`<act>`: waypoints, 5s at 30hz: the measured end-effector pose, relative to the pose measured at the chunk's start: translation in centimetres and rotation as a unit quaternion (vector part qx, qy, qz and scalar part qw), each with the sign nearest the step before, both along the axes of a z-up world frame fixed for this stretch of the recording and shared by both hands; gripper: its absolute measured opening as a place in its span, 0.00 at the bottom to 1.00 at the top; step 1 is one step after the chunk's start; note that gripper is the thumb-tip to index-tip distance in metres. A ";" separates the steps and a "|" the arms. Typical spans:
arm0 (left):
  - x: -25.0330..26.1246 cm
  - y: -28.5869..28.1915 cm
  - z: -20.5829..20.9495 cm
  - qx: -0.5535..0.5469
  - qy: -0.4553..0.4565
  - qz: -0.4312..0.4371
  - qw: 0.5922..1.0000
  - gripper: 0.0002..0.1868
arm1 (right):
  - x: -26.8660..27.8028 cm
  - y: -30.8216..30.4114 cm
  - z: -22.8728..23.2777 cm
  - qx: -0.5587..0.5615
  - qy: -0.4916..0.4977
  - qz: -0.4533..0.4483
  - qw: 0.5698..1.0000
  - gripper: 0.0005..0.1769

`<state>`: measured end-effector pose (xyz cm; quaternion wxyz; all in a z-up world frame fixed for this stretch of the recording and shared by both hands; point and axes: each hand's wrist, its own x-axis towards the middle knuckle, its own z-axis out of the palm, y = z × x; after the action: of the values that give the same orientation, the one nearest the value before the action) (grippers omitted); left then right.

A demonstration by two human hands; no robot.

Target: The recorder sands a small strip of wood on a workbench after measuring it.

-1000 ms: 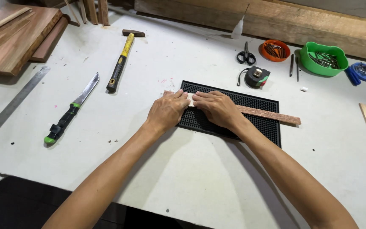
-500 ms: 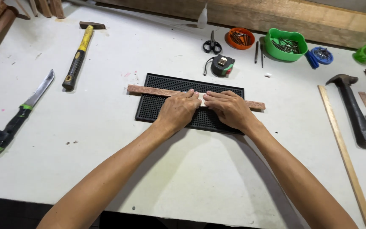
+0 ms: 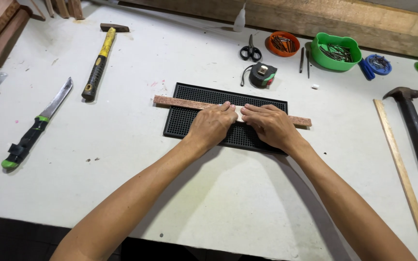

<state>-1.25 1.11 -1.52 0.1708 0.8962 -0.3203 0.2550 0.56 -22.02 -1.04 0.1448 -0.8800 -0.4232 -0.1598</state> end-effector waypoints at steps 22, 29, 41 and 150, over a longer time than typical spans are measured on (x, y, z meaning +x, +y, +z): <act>-0.9 9.1 1.0 0.025 0.046 0.067 0.996 0.11 | 2.0 9.4 -0.3 -0.019 -0.029 0.059 0.998 0.13; 0.3 0.6 1.4 0.028 0.015 -0.044 0.999 0.10 | -0.7 0.2 -0.2 -0.027 -0.035 -0.023 0.999 0.13; 1.4 -4.9 -0.4 0.028 -0.115 -0.093 0.989 0.07 | -3.1 -5.0 -1.4 0.003 -0.094 -0.110 0.990 0.12; 0.1 7.4 -0.1 -0.032 0.005 0.279 0.960 0.11 | 4.3 10.9 2.5 -0.054 0.019 0.154 0.986 0.35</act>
<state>-1.19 8.50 -1.61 0.1228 0.9454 -0.0480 0.2981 4.86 -11.10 1.48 0.1276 -0.8139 -0.5587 -0.0956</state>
